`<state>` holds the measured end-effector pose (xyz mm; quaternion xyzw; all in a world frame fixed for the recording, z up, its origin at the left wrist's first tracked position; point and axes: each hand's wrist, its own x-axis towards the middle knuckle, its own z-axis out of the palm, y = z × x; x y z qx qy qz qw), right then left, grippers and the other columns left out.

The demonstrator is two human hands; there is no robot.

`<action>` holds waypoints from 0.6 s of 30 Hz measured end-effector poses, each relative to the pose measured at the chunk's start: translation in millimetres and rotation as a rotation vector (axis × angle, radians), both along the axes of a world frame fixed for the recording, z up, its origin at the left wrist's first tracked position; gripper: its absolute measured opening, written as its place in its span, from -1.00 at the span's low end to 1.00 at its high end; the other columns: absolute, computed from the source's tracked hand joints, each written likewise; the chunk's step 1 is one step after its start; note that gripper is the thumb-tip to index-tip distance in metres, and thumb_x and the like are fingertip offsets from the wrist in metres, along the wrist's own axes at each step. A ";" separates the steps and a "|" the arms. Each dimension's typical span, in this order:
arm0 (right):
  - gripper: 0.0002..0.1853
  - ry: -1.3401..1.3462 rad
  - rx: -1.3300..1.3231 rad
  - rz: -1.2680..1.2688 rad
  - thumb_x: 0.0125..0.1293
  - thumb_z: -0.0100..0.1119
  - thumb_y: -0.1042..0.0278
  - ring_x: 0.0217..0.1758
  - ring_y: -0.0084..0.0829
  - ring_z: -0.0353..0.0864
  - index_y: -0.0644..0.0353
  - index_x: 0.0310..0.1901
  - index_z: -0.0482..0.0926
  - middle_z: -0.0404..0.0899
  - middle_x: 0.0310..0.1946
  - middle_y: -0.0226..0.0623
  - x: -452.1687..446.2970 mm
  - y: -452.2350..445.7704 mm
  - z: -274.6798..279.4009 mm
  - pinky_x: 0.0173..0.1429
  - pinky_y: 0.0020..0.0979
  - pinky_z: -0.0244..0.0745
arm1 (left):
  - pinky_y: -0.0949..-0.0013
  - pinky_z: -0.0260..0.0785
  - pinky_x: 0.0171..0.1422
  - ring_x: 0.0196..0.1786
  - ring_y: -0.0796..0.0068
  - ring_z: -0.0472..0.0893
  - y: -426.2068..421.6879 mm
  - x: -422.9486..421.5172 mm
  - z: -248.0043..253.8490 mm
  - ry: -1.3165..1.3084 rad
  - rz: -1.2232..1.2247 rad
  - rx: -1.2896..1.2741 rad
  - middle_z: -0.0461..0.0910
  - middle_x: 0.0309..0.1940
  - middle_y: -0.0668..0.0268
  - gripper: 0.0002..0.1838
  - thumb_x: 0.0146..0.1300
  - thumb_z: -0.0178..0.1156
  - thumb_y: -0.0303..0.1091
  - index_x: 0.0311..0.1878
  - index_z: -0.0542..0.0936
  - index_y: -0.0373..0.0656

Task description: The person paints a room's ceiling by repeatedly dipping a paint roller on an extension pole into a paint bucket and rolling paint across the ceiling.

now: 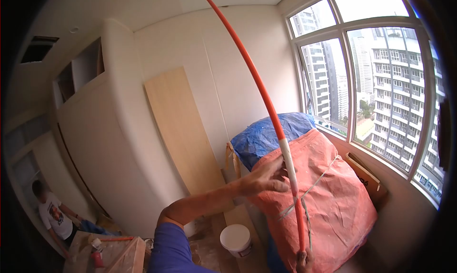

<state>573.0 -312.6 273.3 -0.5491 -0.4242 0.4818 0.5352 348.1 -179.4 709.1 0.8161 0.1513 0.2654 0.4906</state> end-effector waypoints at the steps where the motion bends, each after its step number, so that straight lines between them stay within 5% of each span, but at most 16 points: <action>1: -0.60 -0.061 0.101 -0.086 0.61 -0.02 0.02 -0.32 -0.44 0.50 0.26 -0.05 0.56 0.50 -0.40 -0.42 7.4 -9.6 -33.5 -0.24 -0.35 0.46 | 0.17 0.30 0.44 0.30 0.27 0.45 -11.5 5.5 -3.0 0.033 -0.004 0.025 0.38 0.16 0.17 0.01 0.17 0.40 -0.09 0.52 0.03 -0.29; 4: -0.58 -0.101 0.357 -0.331 0.60 -0.01 -0.03 -0.31 -0.53 0.44 0.23 -0.15 0.54 0.44 -0.42 -0.47 17.9 -36.0 -78.5 -0.23 -0.44 0.41 | 0.08 0.21 0.52 0.41 0.14 0.40 -48.4 22.0 -5.9 0.124 -0.016 0.035 0.35 0.31 0.04 0.20 0.13 0.45 0.05 0.57 -0.10 -0.33; 7: -0.62 -0.313 0.385 -0.202 0.61 -0.03 0.01 -0.33 -0.59 0.37 0.20 -0.19 0.50 0.40 -0.41 -0.49 57.3 -56.4 -136.9 -0.27 -0.50 0.33 | 0.12 0.08 0.60 0.52 0.17 0.28 -79.2 37.0 -9.7 0.134 -0.069 0.034 0.25 0.43 0.00 0.23 0.15 0.44 0.11 0.58 -0.13 -0.37; 13: -0.62 -0.089 0.350 -0.064 0.61 -0.06 0.01 -0.40 -0.57 0.33 0.15 -0.25 0.48 0.38 -0.46 -0.49 63.8 -126.3 0.7 -0.31 -0.48 0.29 | 0.10 0.03 0.64 0.55 0.14 0.23 -96.2 44.2 -28.6 0.189 -0.097 0.015 0.21 0.46 -0.03 0.25 0.16 0.47 0.04 0.59 -0.19 -0.38; 18: -0.62 -0.123 0.308 -0.082 0.61 -0.06 0.01 -0.37 -0.54 0.35 0.15 -0.25 0.49 0.40 -0.45 -0.45 69.3 -137.3 -0.7 -0.31 -0.45 0.30 | 0.10 0.05 0.64 0.56 0.15 0.23 -105.3 49.1 -26.9 0.152 -0.103 0.015 0.21 0.47 -0.01 0.25 0.15 0.49 -0.01 0.59 -0.18 -0.36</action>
